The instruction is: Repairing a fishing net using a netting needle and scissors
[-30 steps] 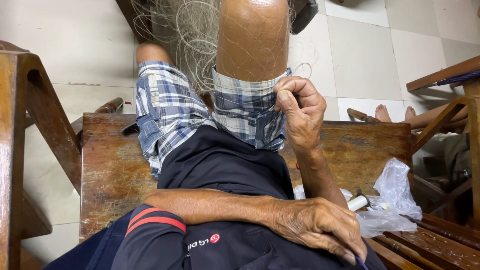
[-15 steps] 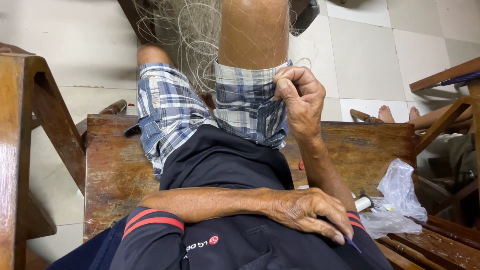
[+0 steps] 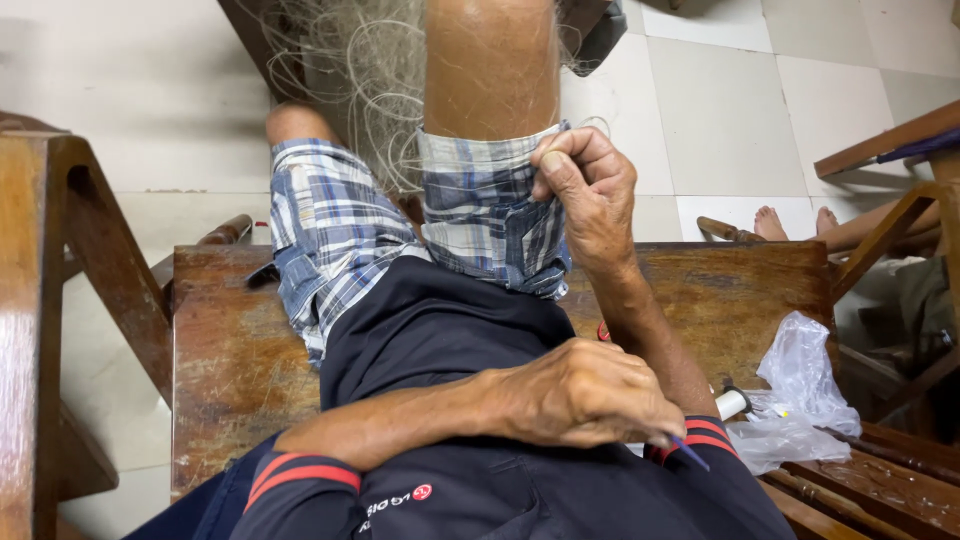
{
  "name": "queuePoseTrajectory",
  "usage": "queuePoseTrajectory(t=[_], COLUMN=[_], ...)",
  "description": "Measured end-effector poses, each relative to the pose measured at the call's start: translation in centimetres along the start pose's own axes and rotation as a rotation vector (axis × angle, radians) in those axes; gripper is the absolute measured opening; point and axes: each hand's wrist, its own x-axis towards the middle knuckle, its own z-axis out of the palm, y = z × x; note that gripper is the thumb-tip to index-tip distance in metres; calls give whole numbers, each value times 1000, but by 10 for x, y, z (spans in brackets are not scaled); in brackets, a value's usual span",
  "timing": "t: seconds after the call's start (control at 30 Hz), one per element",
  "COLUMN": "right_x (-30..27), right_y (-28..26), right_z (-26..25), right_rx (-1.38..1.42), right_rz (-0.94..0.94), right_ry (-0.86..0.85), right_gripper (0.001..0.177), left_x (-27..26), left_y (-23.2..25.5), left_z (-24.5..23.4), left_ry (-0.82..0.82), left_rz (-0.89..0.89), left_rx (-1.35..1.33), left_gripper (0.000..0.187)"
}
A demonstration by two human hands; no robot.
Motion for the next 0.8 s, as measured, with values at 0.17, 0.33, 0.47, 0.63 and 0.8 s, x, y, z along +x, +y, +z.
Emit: queuePoseTrajectory(t=[0.17,0.33,0.47,0.63,0.8], right_x=[-5,-9,-9,-8,-7], right_y=[-11,-17,-18,-19,-17], right_z=[6,14,29,36,38], right_rx=[-33,1,43,102,115], right_rz=[8,20,-14,-18,-11], right_ry=[7,14,62,119,117], right_gripper=[14,13,8,6,5], left_x=[35,34,42,47,39], left_y=[100,124,117,100,91], left_z=[-55,-54,-64,-56,-48], left_ry=[71,138,13,32,122], left_rz=[193,134,167,154,57], left_rx=[478,636,518,373,273], left_gripper=[6,40,27,20,11])
